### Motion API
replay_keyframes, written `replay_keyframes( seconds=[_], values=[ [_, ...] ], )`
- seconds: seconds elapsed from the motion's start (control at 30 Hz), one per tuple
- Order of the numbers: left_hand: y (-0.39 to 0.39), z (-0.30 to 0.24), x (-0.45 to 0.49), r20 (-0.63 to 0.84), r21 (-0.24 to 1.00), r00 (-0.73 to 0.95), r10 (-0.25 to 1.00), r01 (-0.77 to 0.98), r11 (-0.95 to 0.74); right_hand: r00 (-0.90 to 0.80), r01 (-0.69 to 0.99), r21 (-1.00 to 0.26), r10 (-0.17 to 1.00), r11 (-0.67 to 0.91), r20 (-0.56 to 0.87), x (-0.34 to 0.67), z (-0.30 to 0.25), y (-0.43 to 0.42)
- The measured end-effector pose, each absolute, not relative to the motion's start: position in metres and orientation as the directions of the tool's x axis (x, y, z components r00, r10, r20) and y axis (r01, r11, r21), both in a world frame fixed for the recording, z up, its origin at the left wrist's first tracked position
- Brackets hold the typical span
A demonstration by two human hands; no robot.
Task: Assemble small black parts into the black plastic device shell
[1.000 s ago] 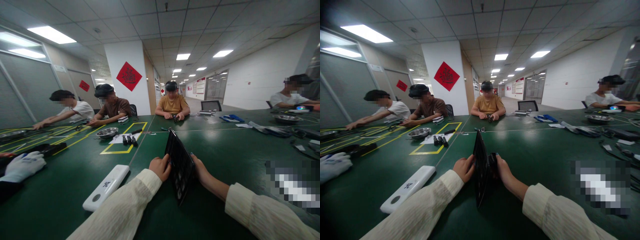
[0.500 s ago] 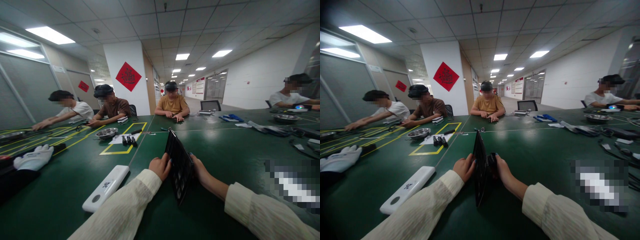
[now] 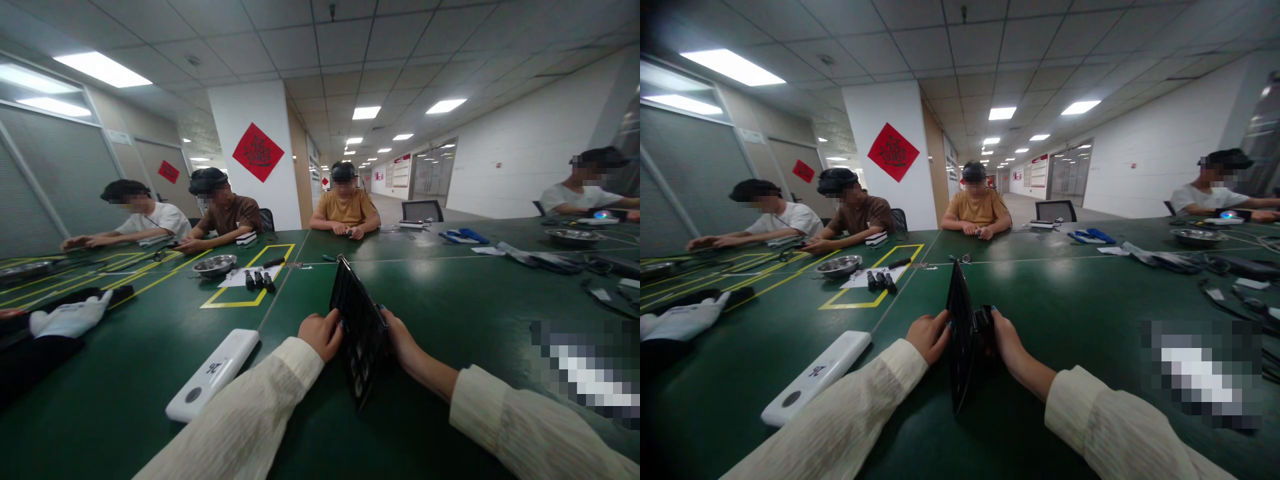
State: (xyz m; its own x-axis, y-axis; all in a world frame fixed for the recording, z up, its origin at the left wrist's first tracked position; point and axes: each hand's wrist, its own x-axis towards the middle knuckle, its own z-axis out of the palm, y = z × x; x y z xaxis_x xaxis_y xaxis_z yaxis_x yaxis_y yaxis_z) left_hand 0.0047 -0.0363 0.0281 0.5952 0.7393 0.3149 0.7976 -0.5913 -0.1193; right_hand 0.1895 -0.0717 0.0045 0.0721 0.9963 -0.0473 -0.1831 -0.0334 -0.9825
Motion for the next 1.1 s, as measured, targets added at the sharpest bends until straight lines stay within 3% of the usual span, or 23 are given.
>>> replay_keyframes(
  seconds=[0.17, 0.33, 0.73, 1.1],
  values=[
    [-0.0368, 0.0304, 0.0054, 0.277, -0.131, 0.571, 0.773, 0.82, -0.558, 0.064, -0.192, -0.98, 0.996, -0.052, -0.065, 0.1895, 0.0066, -0.0731],
    [-0.0328, 0.0262, 0.0056, 0.292, -0.069, 0.501, 0.815, 0.861, -0.504, 0.062, -0.172, -0.984, 0.996, -0.05, -0.062, 0.1902, 0.0056, -0.0732],
    [-0.0366, 0.0283, 0.0057, 0.346, -0.087, 0.574, 0.742, 0.807, -0.584, 0.071, -0.199, -0.98, 0.997, -0.026, -0.041, 0.1904, 0.0024, -0.0718],
    [-0.0329, 0.0256, 0.0076, 0.302, -0.059, 0.525, 0.796, 0.843, -0.534, 0.091, -0.178, -0.983, 0.994, -0.043, -0.06, 0.1903, -0.0002, -0.0673]
  ],
)
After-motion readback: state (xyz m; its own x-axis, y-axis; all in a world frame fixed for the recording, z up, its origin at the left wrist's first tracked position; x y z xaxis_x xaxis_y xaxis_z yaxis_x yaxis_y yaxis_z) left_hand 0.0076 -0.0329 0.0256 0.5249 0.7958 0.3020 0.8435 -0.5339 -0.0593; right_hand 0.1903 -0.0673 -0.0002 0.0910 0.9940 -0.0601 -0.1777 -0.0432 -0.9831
